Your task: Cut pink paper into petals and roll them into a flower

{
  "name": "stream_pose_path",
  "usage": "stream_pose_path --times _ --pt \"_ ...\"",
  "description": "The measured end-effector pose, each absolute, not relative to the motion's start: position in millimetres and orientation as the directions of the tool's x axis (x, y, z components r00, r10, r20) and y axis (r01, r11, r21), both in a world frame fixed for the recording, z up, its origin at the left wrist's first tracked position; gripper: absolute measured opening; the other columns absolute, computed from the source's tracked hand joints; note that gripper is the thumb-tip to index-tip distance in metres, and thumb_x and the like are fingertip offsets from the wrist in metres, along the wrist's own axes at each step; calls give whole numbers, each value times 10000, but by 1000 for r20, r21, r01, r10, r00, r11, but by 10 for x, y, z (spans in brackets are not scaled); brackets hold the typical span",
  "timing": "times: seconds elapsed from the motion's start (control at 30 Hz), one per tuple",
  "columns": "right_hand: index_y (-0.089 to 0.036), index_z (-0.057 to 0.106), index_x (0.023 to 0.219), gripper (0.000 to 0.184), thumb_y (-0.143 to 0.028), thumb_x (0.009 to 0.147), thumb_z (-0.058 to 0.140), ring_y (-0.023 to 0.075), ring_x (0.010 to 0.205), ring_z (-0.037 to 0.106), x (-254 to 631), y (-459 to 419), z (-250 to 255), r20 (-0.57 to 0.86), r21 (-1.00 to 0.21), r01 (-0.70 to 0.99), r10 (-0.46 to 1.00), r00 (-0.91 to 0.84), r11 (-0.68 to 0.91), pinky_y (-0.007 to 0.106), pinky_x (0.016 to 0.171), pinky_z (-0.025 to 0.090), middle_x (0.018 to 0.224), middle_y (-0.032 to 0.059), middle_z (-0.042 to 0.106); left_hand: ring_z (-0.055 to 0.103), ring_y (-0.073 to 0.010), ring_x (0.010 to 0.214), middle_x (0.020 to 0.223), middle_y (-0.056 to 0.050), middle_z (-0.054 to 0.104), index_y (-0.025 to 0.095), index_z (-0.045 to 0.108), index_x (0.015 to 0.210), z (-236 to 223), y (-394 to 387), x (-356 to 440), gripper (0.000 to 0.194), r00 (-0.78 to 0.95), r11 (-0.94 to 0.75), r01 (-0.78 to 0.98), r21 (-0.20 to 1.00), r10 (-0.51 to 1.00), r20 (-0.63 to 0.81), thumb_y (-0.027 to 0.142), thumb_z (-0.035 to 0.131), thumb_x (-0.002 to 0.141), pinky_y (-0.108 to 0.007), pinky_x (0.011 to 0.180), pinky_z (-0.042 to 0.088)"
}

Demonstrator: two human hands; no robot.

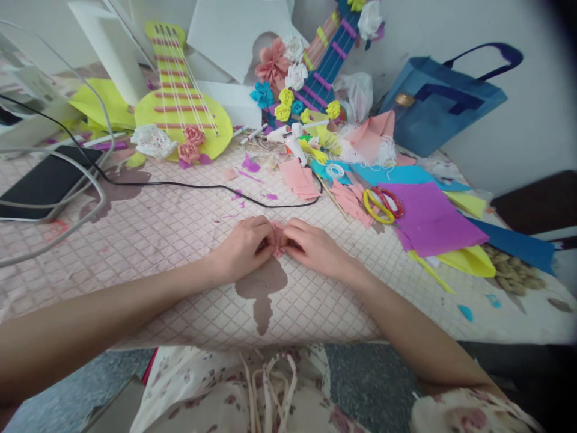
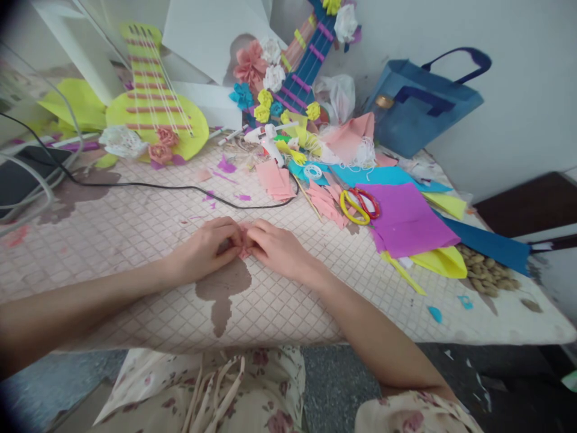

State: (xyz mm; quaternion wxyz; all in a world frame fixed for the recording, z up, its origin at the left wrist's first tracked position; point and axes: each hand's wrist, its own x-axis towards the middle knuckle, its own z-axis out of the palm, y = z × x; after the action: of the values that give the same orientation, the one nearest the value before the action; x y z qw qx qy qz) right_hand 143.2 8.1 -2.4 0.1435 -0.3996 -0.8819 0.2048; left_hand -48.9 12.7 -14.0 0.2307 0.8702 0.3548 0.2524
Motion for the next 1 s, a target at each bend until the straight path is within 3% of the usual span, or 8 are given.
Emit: stream_pose_path --times 1.0 --pt "-197 504 830 44 -157 810 506 132 801 516 1400 43 -14 68 -455 683 787 -613 571 249 656 371 921 15 525 526 -171 806 827 -56 550 156 554 742 -116 111 -502 29 649 -666 488 564 709 276 136 547 761 -323 744 453"
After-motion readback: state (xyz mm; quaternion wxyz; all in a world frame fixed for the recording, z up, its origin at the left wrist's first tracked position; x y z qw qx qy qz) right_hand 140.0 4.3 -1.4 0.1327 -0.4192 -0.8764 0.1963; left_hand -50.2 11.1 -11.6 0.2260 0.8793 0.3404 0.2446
